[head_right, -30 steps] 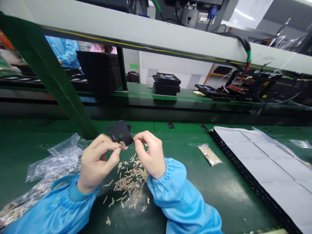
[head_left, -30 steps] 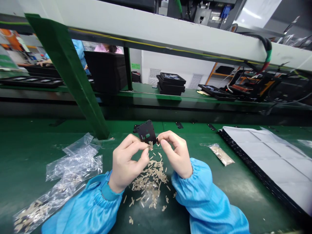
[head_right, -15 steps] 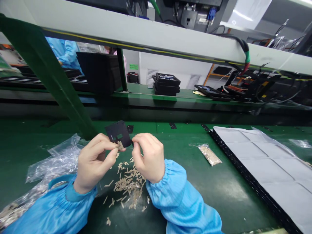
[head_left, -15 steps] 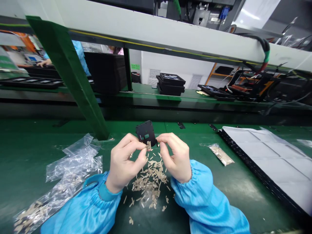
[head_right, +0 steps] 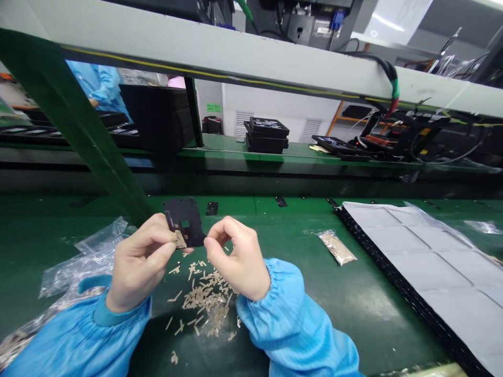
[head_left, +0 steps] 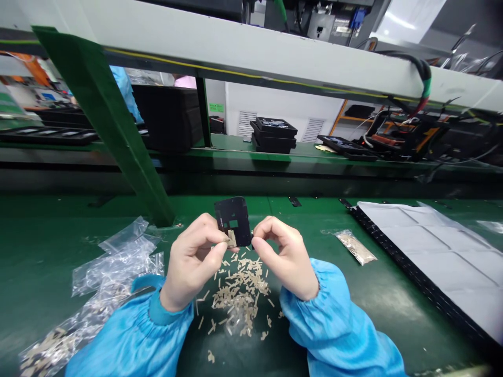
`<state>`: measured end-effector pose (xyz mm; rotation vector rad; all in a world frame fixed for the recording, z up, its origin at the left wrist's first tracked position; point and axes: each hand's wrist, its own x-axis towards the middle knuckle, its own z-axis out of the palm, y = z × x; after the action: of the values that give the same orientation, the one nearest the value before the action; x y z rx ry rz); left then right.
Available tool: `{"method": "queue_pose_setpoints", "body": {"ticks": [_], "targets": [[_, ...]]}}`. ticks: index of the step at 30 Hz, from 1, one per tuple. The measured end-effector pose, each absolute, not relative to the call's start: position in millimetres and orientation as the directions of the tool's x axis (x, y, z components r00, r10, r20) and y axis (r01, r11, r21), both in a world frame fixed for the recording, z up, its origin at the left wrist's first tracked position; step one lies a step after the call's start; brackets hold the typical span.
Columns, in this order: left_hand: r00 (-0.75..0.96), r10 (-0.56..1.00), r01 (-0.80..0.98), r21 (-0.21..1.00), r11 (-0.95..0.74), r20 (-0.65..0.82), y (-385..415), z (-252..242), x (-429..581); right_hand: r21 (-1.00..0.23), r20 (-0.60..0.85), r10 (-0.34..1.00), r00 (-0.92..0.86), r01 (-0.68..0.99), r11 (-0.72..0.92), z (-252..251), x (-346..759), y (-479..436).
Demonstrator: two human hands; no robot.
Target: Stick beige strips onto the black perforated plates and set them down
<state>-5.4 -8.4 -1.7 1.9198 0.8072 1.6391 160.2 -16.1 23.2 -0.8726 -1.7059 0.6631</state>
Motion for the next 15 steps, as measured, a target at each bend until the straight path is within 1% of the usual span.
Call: {"method": "queue_pose_setpoints", "body": {"ticks": [4,8,12,15], "targets": [[0.128,0.694,0.158,0.676,-0.719,0.708,-8.5,0.6,-5.8,-0.807,0.525,0.832,-0.178,0.205,0.553,23.9,160.9,-16.8],[0.148,0.693,0.135,0.68,-0.721,0.706,-7.6,1.4,-6.1,-0.812,0.514,0.836,-0.194,0.205,0.547,24.1,161.8,-16.7],[0.134,0.704,0.071,0.702,-0.709,0.698,-5.1,-1.3,-6.8,-0.824,0.494,0.844,-0.211,0.196,0.532,24.9,162.3,-17.4],[0.128,0.737,-0.023,0.745,-0.667,0.664,-2.7,-5.4,-7.4,-0.837,0.481,0.846,-0.229,0.167,0.521,26.1,161.7,-18.9]]}}
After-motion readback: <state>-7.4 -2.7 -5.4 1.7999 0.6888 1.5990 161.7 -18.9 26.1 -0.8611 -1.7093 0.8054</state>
